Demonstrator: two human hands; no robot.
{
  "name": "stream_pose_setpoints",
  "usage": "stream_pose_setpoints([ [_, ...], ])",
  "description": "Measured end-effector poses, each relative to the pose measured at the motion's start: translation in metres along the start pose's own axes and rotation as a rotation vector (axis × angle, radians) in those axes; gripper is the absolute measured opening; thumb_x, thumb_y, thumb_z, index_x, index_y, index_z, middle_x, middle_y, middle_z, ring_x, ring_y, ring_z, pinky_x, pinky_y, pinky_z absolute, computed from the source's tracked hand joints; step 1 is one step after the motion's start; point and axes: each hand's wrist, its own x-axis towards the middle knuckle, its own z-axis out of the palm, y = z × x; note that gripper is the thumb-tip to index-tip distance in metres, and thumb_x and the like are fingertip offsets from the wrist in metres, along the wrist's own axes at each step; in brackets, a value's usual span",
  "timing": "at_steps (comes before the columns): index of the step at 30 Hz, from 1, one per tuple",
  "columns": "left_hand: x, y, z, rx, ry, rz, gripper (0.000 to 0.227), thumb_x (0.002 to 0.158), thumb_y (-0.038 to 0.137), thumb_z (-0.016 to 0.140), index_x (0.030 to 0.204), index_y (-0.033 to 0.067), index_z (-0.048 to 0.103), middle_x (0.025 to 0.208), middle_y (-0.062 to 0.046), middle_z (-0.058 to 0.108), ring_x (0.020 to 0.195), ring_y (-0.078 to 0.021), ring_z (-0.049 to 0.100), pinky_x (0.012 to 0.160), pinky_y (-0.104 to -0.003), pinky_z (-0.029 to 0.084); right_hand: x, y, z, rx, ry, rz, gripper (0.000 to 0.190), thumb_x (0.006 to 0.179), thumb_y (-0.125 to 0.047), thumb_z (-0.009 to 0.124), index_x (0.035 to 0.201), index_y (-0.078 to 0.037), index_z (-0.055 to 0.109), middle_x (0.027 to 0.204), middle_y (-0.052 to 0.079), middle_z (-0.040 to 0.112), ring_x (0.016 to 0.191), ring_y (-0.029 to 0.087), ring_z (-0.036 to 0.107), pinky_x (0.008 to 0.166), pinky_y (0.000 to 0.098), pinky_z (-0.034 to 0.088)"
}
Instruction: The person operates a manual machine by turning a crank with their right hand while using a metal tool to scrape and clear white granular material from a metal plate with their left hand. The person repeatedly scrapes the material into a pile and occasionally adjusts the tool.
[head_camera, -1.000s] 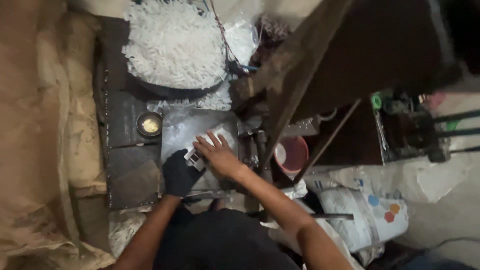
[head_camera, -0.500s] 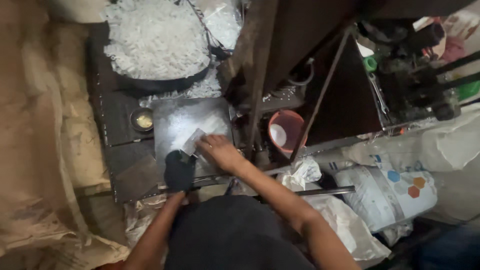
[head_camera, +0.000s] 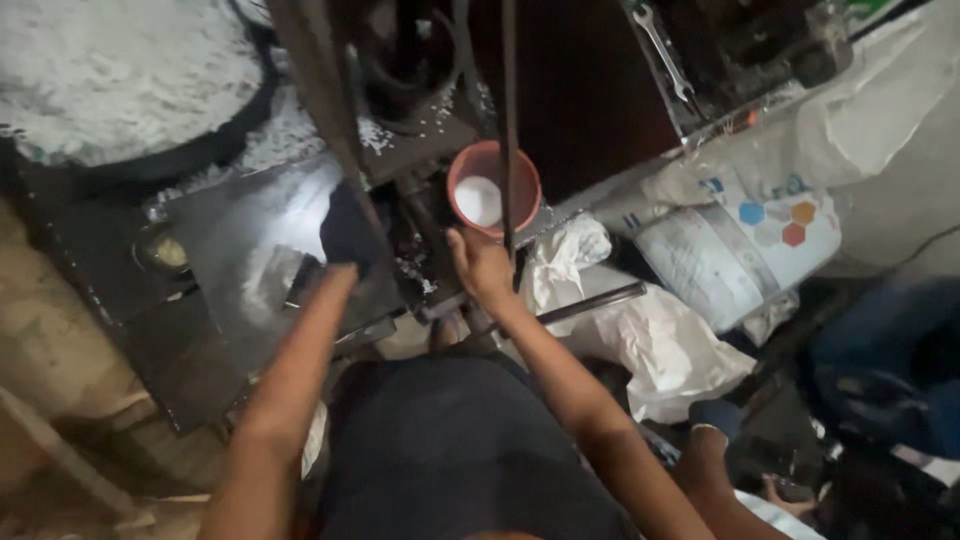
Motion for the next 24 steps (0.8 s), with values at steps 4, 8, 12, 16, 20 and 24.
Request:
stream_pose_setpoints([
  [4, 0.03, 0.002, 0.005, 0.079, -0.16, -0.136, 0.043, 0.099, 0.033, 0.061, 0.13, 0.0048, 0.064, 0.115, -0.021, 0.071, 0.104, -0.0396, 0.066, 0.087, -0.048, 0.053, -0.001, -0.006, -0.003, 0.031, 0.022, 0.022, 0.032, 0.105, -0.036, 0.054, 0.103, -0.009, 0.07, 0.085, 0.02, 0.069, 0.08, 0.043, 0.067, 0.067, 0.0523, 0.051],
  [8, 0.0, -0.004, 0.021, 0.145, -0.193, -0.243, 0.039, 0.105, 0.033, 0.058, 0.132, 0.0063, 0.064, 0.11, -0.019, 0.073, 0.1, -0.0389, 0.068, 0.085, -0.05, 0.053, -0.004, -0.005, -0.003, -0.039, -0.04, 0.049, 0.029, 0.105, -0.035, 0.056, 0.102, -0.011, 0.071, 0.088, 0.018, 0.071, 0.082, 0.043, 0.068, 0.068, 0.0519, 0.051],
  [12, -0.044, 0.004, 0.012, 0.163, 0.066, -0.191, 0.039, 0.105, 0.033, 0.06, 0.134, 0.0067, 0.062, 0.107, -0.019, 0.074, 0.091, -0.0401, 0.071, 0.079, -0.052, 0.054, -0.009, -0.003, -0.006, 0.089, 0.023, -0.158, 0.025, 0.107, -0.029, 0.057, 0.107, -0.009, 0.072, 0.09, 0.017, 0.071, 0.081, 0.039, 0.069, 0.068, 0.0458, 0.053],
  [16, -0.093, 0.033, -0.034, 0.088, 0.009, -0.429, 0.041, 0.105, 0.038, 0.06, 0.139, 0.0147, 0.061, 0.108, -0.021, 0.075, 0.093, -0.0395, 0.072, 0.082, -0.051, 0.055, -0.026, -0.014, -0.008, 0.347, -0.184, -0.073, 0.029, 0.109, -0.026, 0.054, 0.111, -0.003, 0.071, 0.082, 0.012, 0.07, 0.073, 0.024, 0.07, 0.069, 0.0368, 0.056],
  [20, -0.137, 0.051, -0.08, -0.142, 0.124, -0.446, 0.044, 0.102, 0.032, 0.066, 0.141, 0.0119, 0.06, 0.12, -0.02, 0.074, 0.101, -0.0366, 0.074, 0.089, -0.044, 0.056, -0.048, -0.035, 0.009, 0.679, -0.552, 0.048, 0.037, 0.111, -0.029, 0.05, 0.132, -0.002, 0.064, 0.106, 0.011, 0.073, 0.094, 0.014, 0.072, 0.084, 0.0303, 0.059],
  [24, -0.175, 0.031, -0.109, -0.548, -0.088, -0.681, 0.059, 0.089, 0.026, 0.071, 0.14, 0.0052, 0.05, 0.111, -0.017, 0.072, 0.095, -0.0276, 0.073, 0.081, -0.04, 0.058, -0.054, -0.054, 0.066, 0.744, -0.703, 0.172, 0.065, 0.106, -0.032, 0.055, 0.16, -0.004, 0.034, 0.129, 0.02, 0.067, 0.11, 0.022, 0.065, 0.095, 0.033, 0.052],
])
